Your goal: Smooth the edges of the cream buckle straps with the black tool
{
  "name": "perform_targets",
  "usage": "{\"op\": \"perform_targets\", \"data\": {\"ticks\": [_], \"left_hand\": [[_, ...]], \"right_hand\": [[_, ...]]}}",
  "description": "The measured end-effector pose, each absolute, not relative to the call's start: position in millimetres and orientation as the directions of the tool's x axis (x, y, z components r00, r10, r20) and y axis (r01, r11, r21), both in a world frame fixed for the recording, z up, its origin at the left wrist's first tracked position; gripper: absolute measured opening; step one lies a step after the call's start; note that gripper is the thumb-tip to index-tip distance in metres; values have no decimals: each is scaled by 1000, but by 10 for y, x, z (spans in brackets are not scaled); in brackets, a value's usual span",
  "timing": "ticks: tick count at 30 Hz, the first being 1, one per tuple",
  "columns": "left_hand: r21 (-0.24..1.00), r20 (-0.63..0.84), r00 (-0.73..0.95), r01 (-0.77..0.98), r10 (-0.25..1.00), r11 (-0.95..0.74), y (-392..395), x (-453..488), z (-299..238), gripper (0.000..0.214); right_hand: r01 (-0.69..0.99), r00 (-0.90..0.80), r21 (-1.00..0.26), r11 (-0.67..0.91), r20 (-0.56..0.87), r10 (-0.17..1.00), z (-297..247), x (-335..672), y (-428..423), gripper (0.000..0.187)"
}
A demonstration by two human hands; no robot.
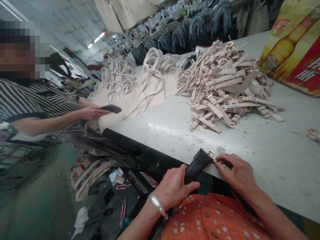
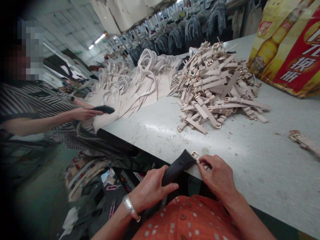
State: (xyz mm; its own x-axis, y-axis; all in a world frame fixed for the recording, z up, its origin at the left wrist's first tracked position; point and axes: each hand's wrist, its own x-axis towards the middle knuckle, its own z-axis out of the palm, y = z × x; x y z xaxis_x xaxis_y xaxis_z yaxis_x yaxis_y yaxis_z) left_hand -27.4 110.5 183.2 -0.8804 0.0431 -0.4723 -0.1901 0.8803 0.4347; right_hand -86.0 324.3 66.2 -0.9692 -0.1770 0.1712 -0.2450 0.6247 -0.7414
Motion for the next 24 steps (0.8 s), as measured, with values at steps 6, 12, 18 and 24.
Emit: {"op": "perform_targets", "data": {"ticks": [6, 12, 18, 24], "left_hand": [[430, -483, -873, -171, 66, 887, 1072, -279, 1838, 32], [405, -468, -877, -103, 110, 908, 1052, -392, 1820, 36], [382, -465, -873, -47, 148, 923, 1014, -488, 1846, 37], [388, -468, -867, -29, 170, 921, 896, -517, 1806, 41]], "right_hand": [[-286, -958, -737, 612, 199, -208, 641, -871, 3254, 17], [-131, -990, -666, 734, 44, -137, 711, -882, 3206, 31], [8, -994, -687, 727, -86, -70, 810, -906, 3166, 32], [-14, -994, -679, 734, -71, -85, 767, -921, 3175, 32]]}}
